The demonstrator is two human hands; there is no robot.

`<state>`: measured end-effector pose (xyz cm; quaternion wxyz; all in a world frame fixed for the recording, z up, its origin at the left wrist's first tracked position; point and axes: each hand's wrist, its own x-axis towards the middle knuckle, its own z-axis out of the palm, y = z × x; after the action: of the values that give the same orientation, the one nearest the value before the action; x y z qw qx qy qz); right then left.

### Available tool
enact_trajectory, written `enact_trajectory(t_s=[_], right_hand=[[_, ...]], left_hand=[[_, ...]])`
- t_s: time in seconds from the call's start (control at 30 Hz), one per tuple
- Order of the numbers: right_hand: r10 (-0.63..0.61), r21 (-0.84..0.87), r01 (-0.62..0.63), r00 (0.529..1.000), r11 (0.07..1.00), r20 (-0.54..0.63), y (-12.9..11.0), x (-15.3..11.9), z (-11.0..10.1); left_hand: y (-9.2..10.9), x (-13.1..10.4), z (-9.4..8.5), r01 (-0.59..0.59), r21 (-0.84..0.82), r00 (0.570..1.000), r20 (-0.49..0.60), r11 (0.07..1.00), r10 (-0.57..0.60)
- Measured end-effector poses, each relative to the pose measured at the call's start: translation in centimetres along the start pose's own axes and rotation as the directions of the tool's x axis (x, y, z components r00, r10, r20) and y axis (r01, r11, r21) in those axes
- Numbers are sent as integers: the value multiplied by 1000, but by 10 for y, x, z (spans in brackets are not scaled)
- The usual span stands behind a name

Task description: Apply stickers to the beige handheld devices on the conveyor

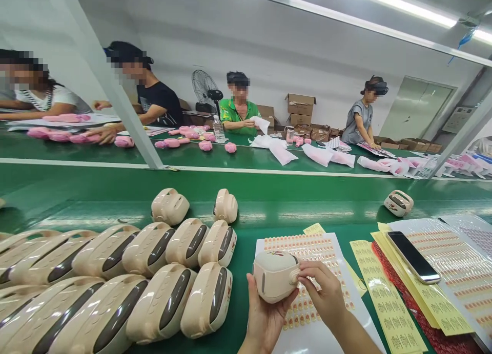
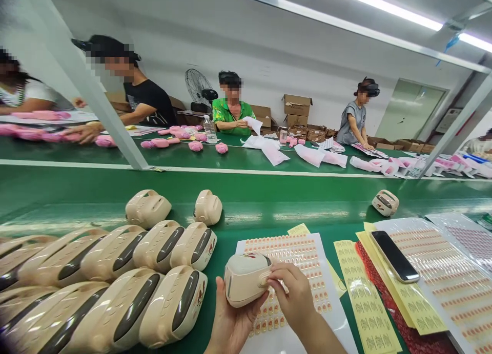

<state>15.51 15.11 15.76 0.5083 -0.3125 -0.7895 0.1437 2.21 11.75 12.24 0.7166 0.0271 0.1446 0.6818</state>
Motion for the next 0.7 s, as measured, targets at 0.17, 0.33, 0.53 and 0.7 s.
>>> enact_trajectory(t_s=[0.17,0.33,0.53,0.7], right_hand=[[-83,-60,86,995,994,57,14,-4,-4],[-27,-132,41,994,990,107,22,-10,-3],[64,-72,-56,992,996,111,22,-27,4],[588,38,-588,809,808,18,60,-20,-17]], left_hand=[[0,-4,22,29,54,972,-236,998,-16],[1,-3,34,82,119,948,-317,990,-40],[5,-2,28,64,233,951,-308,970,11],[15,0,12,104,283,934,-356,953,4]])
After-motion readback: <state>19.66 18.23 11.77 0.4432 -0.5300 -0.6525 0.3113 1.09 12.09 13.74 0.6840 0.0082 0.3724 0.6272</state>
